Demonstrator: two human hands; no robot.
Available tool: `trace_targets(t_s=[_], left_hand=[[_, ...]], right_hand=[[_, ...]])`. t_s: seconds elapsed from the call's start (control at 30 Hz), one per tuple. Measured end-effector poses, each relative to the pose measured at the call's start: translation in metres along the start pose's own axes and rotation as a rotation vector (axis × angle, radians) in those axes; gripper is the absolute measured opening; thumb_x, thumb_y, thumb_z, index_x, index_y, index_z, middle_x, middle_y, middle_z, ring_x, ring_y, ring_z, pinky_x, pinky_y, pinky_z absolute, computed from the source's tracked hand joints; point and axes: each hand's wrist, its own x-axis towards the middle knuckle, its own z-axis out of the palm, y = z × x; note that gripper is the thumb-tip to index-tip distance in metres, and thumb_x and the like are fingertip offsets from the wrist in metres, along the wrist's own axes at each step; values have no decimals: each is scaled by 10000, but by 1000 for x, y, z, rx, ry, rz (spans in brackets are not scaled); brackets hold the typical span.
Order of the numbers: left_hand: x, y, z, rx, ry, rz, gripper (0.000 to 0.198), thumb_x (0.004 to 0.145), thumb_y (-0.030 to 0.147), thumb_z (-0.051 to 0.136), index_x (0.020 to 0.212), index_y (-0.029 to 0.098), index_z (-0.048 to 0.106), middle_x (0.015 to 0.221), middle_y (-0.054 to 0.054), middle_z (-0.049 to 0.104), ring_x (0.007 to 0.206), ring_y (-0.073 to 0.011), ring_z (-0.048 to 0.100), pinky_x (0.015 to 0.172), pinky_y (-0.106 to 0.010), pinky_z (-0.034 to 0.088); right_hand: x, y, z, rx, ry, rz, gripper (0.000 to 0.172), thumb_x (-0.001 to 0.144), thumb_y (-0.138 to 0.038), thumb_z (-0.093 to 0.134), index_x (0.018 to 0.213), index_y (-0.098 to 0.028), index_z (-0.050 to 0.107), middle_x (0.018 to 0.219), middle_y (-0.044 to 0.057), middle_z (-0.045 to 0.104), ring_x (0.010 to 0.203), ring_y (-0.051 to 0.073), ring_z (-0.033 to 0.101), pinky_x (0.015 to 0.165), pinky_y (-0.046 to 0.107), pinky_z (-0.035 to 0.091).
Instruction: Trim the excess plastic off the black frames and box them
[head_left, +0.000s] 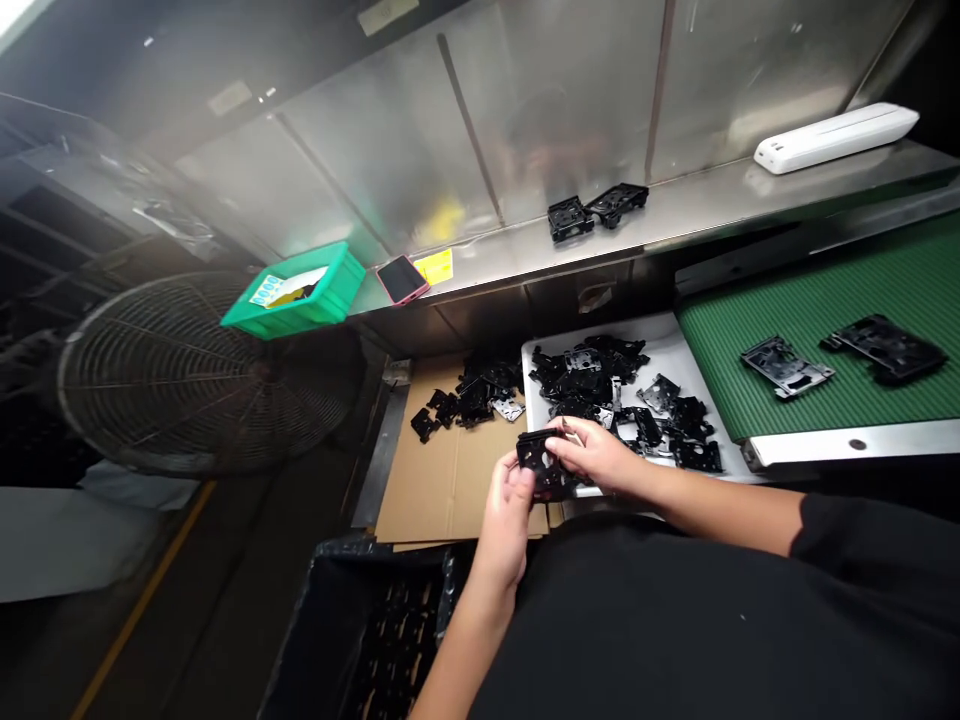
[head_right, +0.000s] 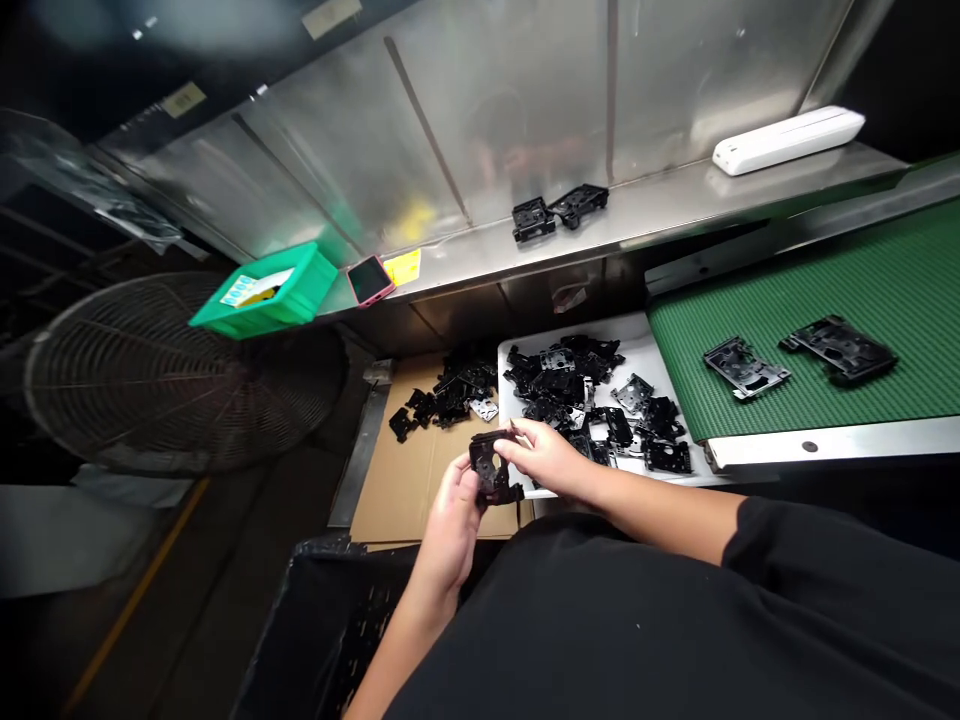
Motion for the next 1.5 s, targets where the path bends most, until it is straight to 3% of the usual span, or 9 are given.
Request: trace_targets(t_s=[0.13, 0.23, 0.37, 0.47, 0.6, 0.7, 0.87, 1.13, 1.5], left_hand=[[-24, 12, 4, -260, -57, -144, 417, 1012, 552, 734, 1273, 228, 752, 1193, -115, 763, 953, -210, 735, 831, -355, 637], [-36, 12, 8, -371, -94, -212, 439, 927, 592, 829, 1219, 266, 790, 1166, -103, 789, 924, -213, 752, 804, -325, 638], [-47, 5, 12, -420, -144, -219, 644, 725, 669, 964, 1178, 243, 798, 1067, -106, 805, 881, -246, 771, 810, -363, 657], [-51, 2, 14, -401, -157, -182, 812, 687, 605, 1013, 1370, 270, 731, 1120, -106, 807, 875, -263, 793, 867, -409, 668], [-56, 1, 14, -348, -93, -67, 1095, 752, 511, 1004, 1673, 431, 419, 1424, -100, 730, 979, -276, 820, 1003, -469, 661], [-61, 1, 11, -286, -32, 37, 1159, 802, 441, 982, 1721, 484, 278, 1510, -95, 682, 1128, -294, 810, 1095, -480, 633], [-72, 3, 6, -154, 16, 189, 1110, 849, 308, 953, 1711, 465, 272, 1559, -90, 645, 1375, -298, 709, 1224, -463, 549], [-80, 12, 8, 28, 28, 366, 948, 866, 337, 938, 1633, 420, 388, 1504, -97, 656, 1364, -292, 716, 1177, -426, 584], [-78, 13, 9, 184, 10, 575, 978, 852, 296, 955, 1664, 360, 414, 1414, -109, 724, 1226, -266, 785, 1061, -364, 650]], right_hand=[[-4, -11, -6, 51, -83, 44, 494, 1040, -715, 552, 982, -225, 518, 619, -115, 311, 518, 81, 247, 478, 220, 250], [-8, -21, -7, 30, -149, 25, 529, 1042, -732, 554, 1052, -204, 590, 704, -68, 480, 542, 78, 340, 494, 212, 301], [-10, -39, -11, -76, -247, -70, 552, 1061, -710, 562, 1129, -183, 716, 982, 31, 672, 764, 130, 619, 663, 255, 541], [-13, -52, -19, -200, -268, -168, 484, 1069, -632, 625, 1210, -192, 770, 1090, 54, 682, 920, 167, 669, 860, 325, 601], [-28, -65, -27, -389, -175, -318, 471, 1160, -514, 476, 1368, -186, 743, 1155, 94, 696, 1094, 227, 652, 1045, 433, 569], [-50, -71, -20, -614, -79, -452, 418, 1185, -385, 413, 1379, -175, 718, 1182, 108, 713, 1055, 220, 686, 948, 399, 606], [-78, -75, 6, -719, -21, -597, 202, 1113, -354, 630, 1057, -179, 715, 1010, 73, 704, 875, 170, 667, 707, 273, 564], [-89, -81, 13, -804, -10, -688, 223, 1125, -299, 613, 939, -182, 652, 988, 72, 691, 819, 147, 641, 683, 262, 518], [-93, -81, 16, -879, 1, -721, 267, 1132, -289, 603, 895, -171, 640, 933, 69, 705, 770, 140, 610, 655, 265, 497]])
